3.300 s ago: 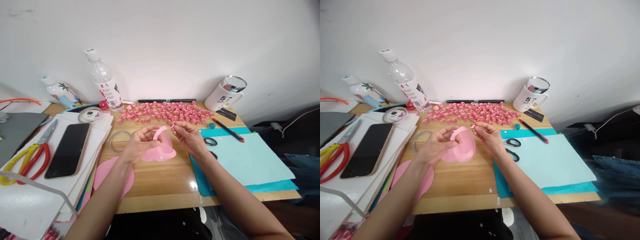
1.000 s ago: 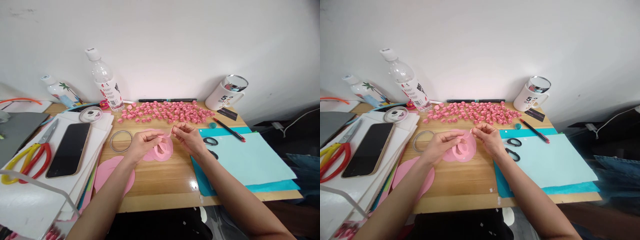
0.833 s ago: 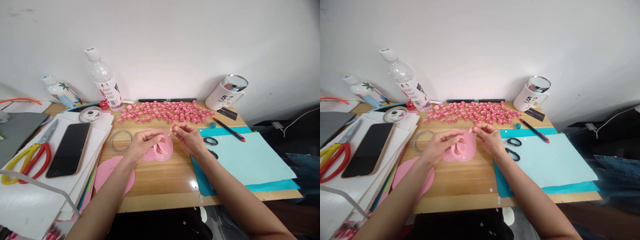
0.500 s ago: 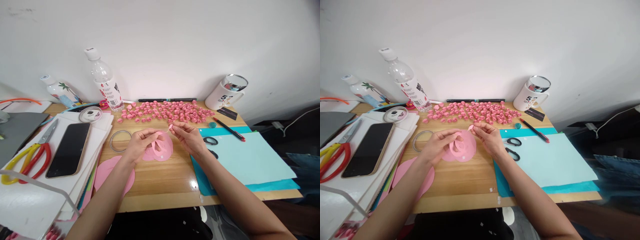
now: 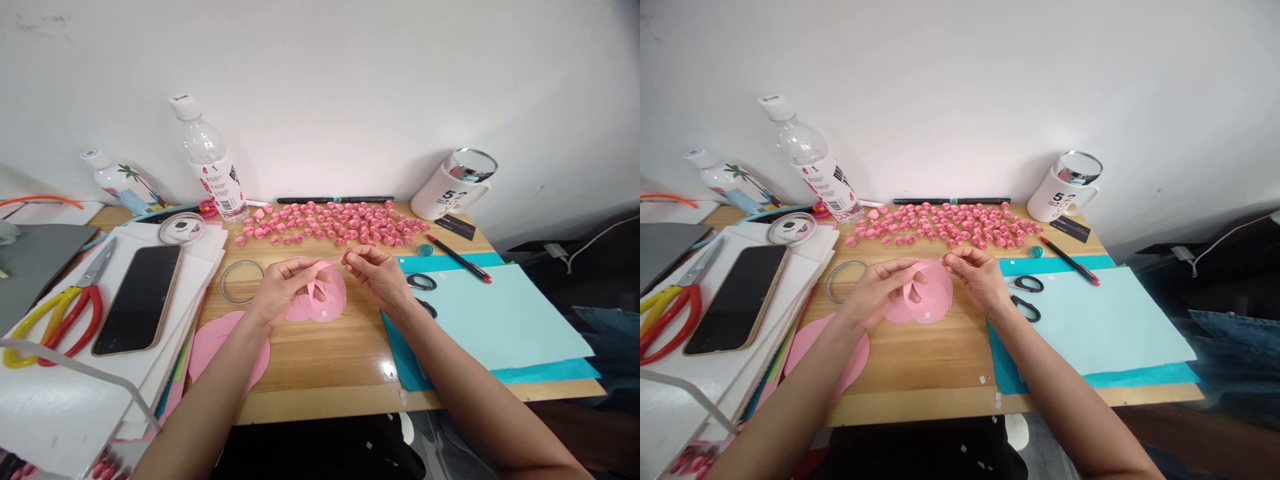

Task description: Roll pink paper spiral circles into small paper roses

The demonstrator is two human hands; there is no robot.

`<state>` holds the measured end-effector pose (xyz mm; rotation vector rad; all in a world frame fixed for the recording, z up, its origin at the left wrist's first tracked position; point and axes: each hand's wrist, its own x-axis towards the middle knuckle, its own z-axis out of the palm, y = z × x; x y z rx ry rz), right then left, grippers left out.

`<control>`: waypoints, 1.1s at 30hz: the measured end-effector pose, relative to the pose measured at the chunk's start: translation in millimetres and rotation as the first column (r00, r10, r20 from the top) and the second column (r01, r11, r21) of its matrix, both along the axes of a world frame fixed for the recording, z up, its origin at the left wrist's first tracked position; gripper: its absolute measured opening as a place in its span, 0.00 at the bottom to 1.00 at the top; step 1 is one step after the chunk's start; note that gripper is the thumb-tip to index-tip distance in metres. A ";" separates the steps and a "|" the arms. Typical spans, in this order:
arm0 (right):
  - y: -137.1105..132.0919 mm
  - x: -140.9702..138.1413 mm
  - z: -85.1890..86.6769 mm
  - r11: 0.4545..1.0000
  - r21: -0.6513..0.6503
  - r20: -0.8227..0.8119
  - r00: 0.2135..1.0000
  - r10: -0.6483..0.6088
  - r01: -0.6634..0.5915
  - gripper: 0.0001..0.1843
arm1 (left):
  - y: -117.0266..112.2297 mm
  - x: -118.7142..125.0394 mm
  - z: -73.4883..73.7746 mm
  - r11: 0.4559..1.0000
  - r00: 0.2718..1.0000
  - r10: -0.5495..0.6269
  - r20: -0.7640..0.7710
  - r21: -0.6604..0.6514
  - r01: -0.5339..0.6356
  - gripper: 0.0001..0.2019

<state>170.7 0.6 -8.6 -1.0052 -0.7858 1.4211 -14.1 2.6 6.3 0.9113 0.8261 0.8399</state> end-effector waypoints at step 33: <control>0.0 1.6 -3.3 1.000 -0.025 0.021 1.000 -0.011 0.012 0.09 | 0.8 3.6 -3.4 0.999 0.997 0.014 0.074 0.047 -0.018 0.10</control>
